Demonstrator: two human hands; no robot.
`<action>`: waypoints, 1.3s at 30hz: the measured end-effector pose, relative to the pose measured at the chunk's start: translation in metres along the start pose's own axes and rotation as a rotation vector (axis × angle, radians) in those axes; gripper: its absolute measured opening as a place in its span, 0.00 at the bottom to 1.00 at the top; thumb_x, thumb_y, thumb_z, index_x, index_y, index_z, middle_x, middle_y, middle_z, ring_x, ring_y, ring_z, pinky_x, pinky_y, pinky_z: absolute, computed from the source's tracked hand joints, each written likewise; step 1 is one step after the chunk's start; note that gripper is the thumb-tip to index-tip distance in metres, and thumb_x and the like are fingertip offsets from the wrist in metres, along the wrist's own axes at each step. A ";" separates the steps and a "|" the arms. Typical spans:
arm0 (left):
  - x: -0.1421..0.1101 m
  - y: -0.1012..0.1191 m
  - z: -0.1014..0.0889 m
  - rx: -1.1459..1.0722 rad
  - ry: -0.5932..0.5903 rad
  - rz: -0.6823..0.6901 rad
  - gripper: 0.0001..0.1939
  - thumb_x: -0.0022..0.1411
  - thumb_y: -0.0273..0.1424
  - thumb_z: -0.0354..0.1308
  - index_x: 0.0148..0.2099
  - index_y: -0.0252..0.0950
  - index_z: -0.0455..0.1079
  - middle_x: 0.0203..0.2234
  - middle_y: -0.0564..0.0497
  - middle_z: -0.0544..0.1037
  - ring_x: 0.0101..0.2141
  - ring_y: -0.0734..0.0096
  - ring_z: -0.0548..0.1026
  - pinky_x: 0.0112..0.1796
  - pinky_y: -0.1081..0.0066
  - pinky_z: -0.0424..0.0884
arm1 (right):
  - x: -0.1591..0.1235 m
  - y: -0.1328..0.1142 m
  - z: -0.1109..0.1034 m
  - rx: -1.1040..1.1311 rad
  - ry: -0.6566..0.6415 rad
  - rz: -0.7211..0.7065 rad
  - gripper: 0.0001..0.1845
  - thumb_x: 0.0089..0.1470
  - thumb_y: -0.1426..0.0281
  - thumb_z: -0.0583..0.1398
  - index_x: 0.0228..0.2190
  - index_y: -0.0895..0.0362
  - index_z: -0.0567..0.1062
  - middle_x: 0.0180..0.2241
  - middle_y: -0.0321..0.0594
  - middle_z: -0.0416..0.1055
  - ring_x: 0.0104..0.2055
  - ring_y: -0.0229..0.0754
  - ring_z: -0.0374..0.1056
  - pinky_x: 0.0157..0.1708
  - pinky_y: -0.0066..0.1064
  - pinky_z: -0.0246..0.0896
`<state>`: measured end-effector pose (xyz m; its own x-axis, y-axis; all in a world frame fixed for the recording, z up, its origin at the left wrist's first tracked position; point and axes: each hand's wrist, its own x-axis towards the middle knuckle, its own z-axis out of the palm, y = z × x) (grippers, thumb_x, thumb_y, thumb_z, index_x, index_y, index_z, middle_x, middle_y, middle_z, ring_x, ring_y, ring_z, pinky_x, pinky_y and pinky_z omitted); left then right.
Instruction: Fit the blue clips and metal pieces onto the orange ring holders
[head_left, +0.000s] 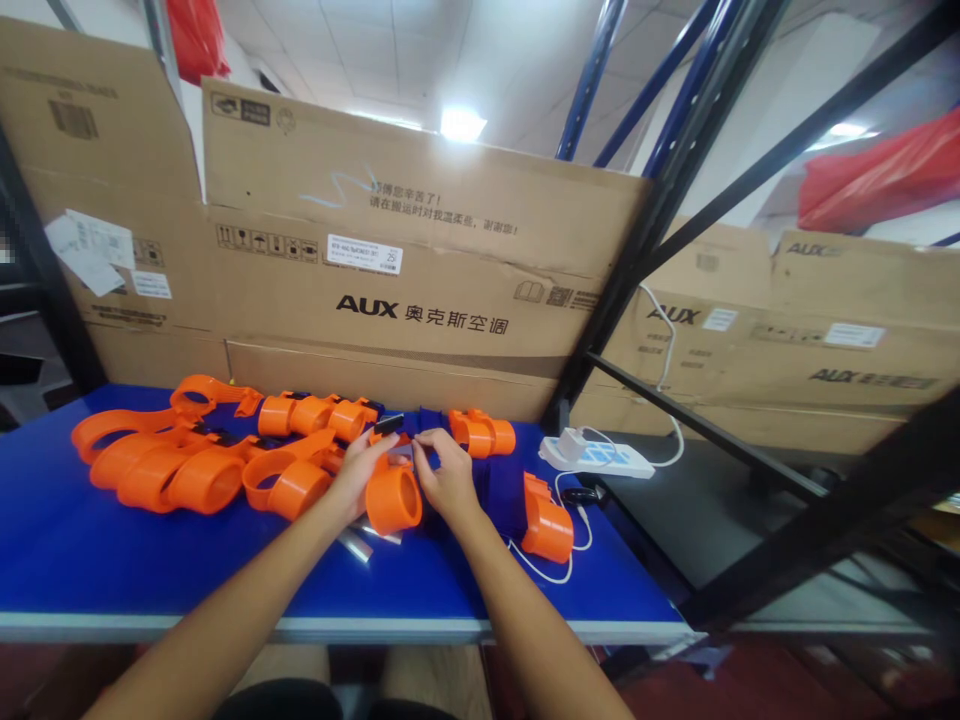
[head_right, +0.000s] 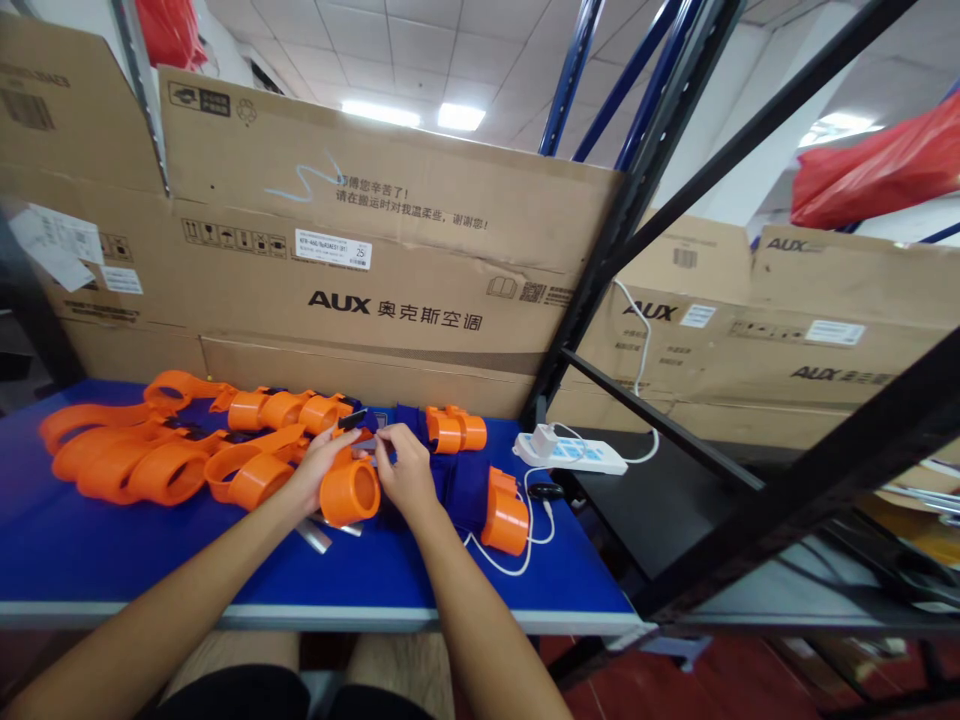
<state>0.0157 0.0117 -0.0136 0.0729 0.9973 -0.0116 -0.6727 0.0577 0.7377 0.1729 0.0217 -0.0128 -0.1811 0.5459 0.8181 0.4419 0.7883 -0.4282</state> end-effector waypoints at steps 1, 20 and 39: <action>0.000 0.000 -0.001 -0.001 0.003 0.000 0.21 0.50 0.29 0.74 0.45 0.35 0.70 0.28 0.50 0.81 0.25 0.66 0.81 0.30 0.71 0.78 | 0.000 0.000 -0.001 0.002 -0.006 -0.001 0.07 0.63 0.70 0.57 0.36 0.53 0.76 0.36 0.43 0.77 0.38 0.45 0.74 0.41 0.37 0.72; -0.002 -0.001 -0.004 0.100 -0.190 -0.068 0.36 0.56 0.27 0.70 0.64 0.38 0.64 0.27 0.50 0.81 0.24 0.66 0.80 0.26 0.72 0.76 | 0.013 -0.001 -0.009 0.592 -0.089 0.441 0.21 0.61 0.56 0.60 0.52 0.51 0.73 0.45 0.41 0.77 0.47 0.47 0.73 0.48 0.39 0.69; 0.002 -0.010 -0.004 0.169 -0.232 -0.145 0.17 0.60 0.35 0.67 0.48 0.31 0.72 0.32 0.42 0.82 0.27 0.58 0.82 0.31 0.63 0.80 | 0.008 -0.002 0.003 0.662 -0.074 0.658 0.20 0.51 0.54 0.67 0.38 0.52 0.69 0.29 0.30 0.65 0.30 0.37 0.61 0.30 0.27 0.57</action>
<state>0.0193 0.0132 -0.0239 0.3376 0.9412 0.0152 -0.5125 0.1703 0.8417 0.1682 0.0250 -0.0063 -0.1376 0.9385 0.3165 -0.1109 0.3030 -0.9465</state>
